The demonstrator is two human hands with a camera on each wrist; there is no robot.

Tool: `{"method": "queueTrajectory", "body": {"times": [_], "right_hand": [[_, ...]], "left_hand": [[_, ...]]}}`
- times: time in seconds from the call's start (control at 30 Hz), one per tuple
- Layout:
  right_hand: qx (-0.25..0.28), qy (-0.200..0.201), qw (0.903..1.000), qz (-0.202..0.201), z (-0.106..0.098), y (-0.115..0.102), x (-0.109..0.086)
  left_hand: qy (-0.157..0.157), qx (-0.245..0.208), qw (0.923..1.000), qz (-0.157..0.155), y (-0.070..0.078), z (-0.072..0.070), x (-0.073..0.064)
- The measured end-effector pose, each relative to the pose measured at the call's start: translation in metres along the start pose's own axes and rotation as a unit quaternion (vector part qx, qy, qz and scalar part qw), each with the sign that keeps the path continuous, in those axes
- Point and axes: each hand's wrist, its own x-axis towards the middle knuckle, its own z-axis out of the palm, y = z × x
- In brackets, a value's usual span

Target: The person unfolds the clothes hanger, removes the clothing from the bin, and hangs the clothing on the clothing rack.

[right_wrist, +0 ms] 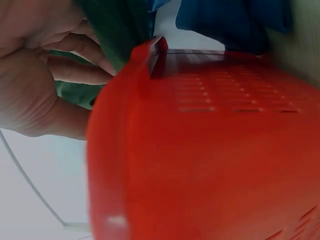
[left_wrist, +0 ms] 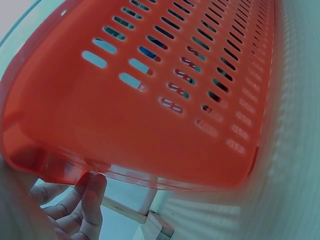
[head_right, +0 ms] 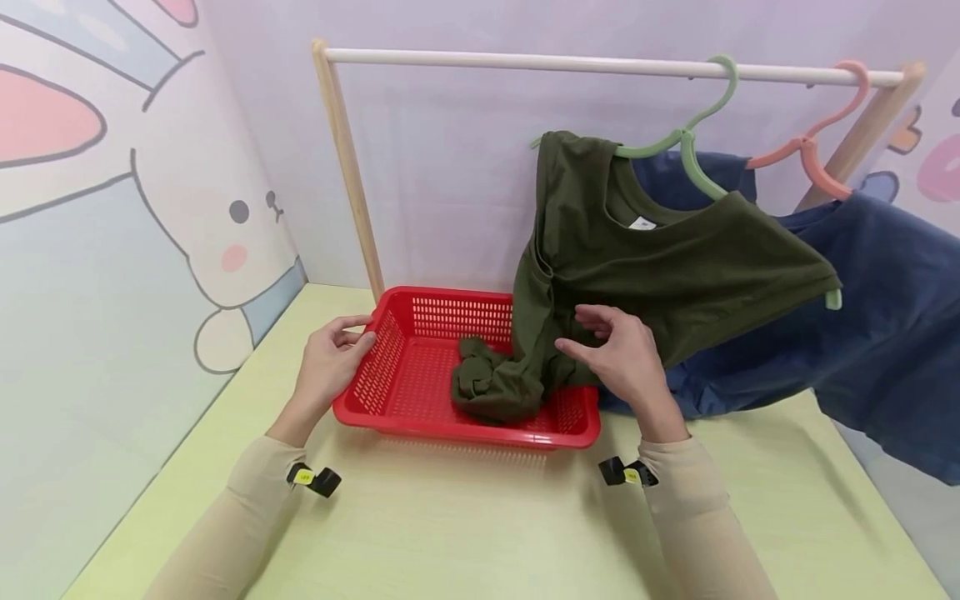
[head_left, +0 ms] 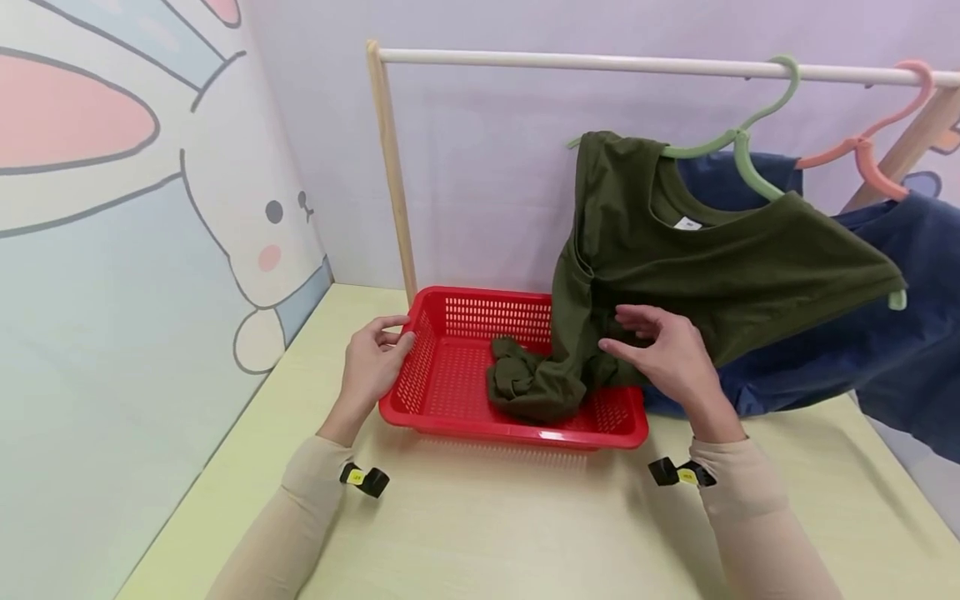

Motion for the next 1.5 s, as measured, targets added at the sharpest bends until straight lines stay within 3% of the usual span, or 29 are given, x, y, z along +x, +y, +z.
{"method": "queueTrajectory", "body": {"times": [0.27, 0.5, 0.83, 1.23, 1.5], "right_hand": [[-0.067, -0.038, 0.9969, 0.011, 0.006, 0.012, 0.001], [-0.100, -0.033, 0.9944, 0.000, 0.008, 0.012, 0.001], [-0.111, -0.019, 0.9933, -0.026, 0.009, 0.011, 0.002], [-0.103, -0.013, 0.9944, -0.017, 0.008, 0.012, 0.001], [-0.089, 0.045, 0.9948, -0.023, -0.002, 0.010, 0.000]], "left_hand": [[-0.001, -0.003, 1.0000, -0.010, 0.000, 0.002, -0.002], [0.000, -0.003, 1.0000, -0.004, 0.000, 0.001, -0.002], [-0.002, -0.004, 1.0000, 0.000, 0.000, -0.001, -0.001], [-0.003, -0.001, 1.0000, -0.001, -0.001, 0.001, 0.000], [-0.002, 0.002, 1.0000, -0.002, -0.001, 0.001, 0.002]]}}
